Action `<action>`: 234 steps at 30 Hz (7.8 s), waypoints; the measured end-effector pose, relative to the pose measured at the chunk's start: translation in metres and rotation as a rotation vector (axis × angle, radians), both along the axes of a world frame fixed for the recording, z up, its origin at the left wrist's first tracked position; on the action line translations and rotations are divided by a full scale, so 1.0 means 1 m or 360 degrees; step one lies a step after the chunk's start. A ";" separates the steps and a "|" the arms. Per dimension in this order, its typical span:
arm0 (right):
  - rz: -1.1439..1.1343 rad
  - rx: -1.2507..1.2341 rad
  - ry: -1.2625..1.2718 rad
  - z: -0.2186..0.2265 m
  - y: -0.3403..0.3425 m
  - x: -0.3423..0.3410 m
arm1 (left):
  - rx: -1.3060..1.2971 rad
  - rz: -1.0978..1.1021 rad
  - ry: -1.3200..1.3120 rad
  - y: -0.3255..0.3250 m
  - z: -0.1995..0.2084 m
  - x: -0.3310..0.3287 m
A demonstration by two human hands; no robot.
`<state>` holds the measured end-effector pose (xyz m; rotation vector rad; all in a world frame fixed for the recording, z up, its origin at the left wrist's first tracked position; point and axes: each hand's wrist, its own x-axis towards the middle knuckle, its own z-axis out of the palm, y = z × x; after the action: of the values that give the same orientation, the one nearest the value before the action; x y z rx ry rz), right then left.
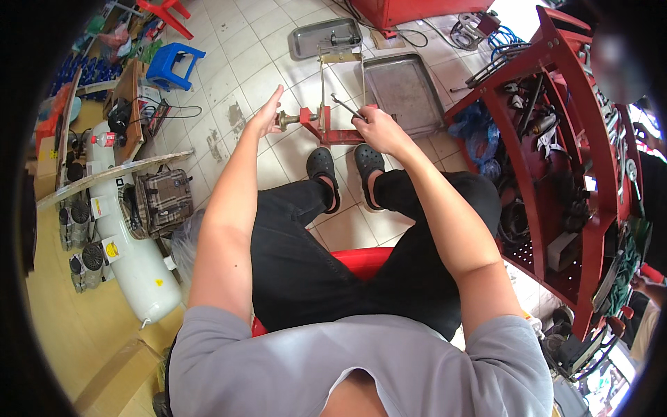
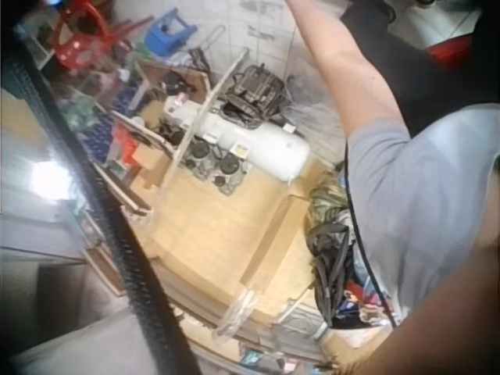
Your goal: The person sits on a red stool in a workshop and uses a wrench to tighten a bolt on a red metal frame. They manipulate the frame and a metal rod, adjusting the components and securing them together.
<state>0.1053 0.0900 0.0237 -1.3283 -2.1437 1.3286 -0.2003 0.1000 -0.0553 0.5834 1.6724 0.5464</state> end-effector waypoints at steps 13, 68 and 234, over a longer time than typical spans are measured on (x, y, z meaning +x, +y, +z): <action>0.0194 0.0053 -0.0186 -0.010 -0.018 -0.009 | 0.0188 -0.0028 0.0562 -0.004 0.001 -0.020; 0.0237 -0.0085 -0.0251 -0.008 -0.022 -0.015 | 0.0075 -0.0069 0.0602 -0.003 -0.011 -0.038; 0.0408 0.0034 -0.0453 -0.015 -0.028 -0.012 | -0.0237 -0.0279 0.0729 -0.013 -0.007 -0.025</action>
<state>0.0928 0.0624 0.0084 -1.3385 -2.5867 1.2640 -0.2255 0.0871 -0.0623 0.7772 2.0454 0.1623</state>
